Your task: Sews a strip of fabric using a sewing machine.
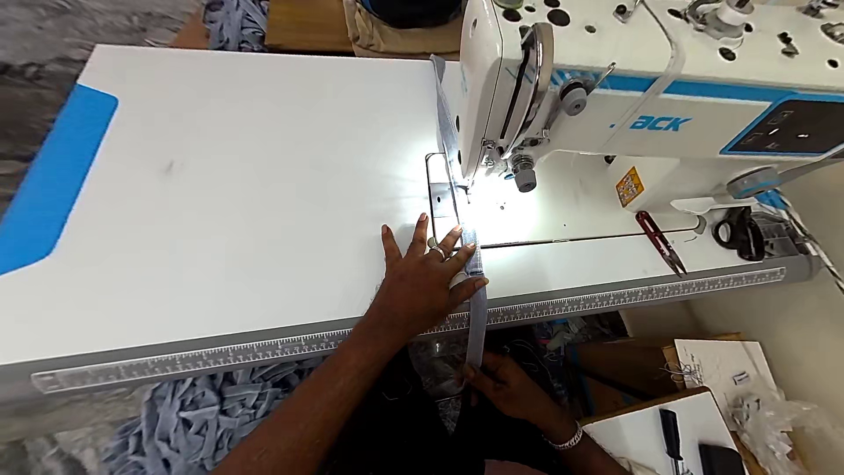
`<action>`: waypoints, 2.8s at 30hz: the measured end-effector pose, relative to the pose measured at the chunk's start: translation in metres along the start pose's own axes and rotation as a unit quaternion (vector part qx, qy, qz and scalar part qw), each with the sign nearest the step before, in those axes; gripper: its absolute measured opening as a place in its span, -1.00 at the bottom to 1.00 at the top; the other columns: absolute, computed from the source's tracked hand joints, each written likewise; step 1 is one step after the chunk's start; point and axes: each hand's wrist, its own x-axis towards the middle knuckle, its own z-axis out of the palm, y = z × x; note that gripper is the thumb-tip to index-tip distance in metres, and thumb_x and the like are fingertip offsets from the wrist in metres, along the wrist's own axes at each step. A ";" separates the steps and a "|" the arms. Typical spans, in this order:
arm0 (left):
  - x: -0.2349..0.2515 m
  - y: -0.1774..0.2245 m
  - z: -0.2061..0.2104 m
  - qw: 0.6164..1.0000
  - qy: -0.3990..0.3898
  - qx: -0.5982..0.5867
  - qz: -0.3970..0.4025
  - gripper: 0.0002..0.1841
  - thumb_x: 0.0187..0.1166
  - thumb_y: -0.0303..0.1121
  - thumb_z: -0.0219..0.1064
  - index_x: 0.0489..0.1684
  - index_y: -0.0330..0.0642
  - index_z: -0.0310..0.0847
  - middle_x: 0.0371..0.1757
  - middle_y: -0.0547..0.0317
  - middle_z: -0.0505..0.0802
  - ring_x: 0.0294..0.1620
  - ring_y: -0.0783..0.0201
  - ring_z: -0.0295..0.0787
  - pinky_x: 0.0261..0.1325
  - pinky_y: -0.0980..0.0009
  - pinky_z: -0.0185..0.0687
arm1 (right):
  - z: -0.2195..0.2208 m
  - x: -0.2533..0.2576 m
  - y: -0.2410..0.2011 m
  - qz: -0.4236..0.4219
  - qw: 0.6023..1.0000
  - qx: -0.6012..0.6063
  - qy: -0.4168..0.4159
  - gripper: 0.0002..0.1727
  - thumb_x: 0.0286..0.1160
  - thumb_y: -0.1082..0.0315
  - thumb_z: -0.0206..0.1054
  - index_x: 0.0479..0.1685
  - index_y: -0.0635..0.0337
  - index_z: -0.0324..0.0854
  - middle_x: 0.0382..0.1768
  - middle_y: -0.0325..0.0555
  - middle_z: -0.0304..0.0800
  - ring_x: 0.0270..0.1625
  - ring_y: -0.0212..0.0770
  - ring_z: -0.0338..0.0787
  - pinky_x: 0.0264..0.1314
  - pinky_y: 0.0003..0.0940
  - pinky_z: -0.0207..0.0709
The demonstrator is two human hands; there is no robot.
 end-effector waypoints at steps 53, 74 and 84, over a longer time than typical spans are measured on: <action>0.001 -0.001 0.004 1.000 -0.006 0.011 0.014 -0.28 0.65 0.45 -0.24 0.69 0.47 0.46 0.81 0.39 0.42 0.91 -0.26 -0.07 0.67 -0.65 -0.40 | -0.007 0.009 -0.002 0.014 0.996 -0.066 -0.056 -0.66 0.79 0.15 0.20 0.11 0.22 0.75 -0.06 -0.26 0.83 -0.09 -0.54 0.72 0.09 -0.53 0.60; 0.000 0.000 0.004 0.999 -0.017 0.019 0.020 -0.23 0.59 0.54 -0.25 0.72 0.53 0.40 0.85 0.40 0.35 0.93 -0.25 -0.15 0.69 -0.64 -0.43 | -0.006 0.002 0.001 -0.030 0.998 -0.051 -0.020 -0.62 0.84 0.14 0.11 -0.07 0.22 0.76 -0.15 -0.27 0.86 -0.11 -0.51 0.75 0.03 -0.50 0.63; -0.002 -0.003 0.004 0.999 0.012 0.007 0.041 -0.30 0.73 0.39 -0.26 0.67 0.38 0.51 0.78 0.38 0.47 0.91 -0.28 -0.06 0.63 -0.71 -0.42 | -0.007 0.003 0.004 -0.030 0.997 -0.066 -0.025 -0.60 0.86 0.15 0.06 -0.04 0.22 0.76 -0.13 -0.26 0.84 -0.11 -0.50 0.73 0.04 -0.48 0.61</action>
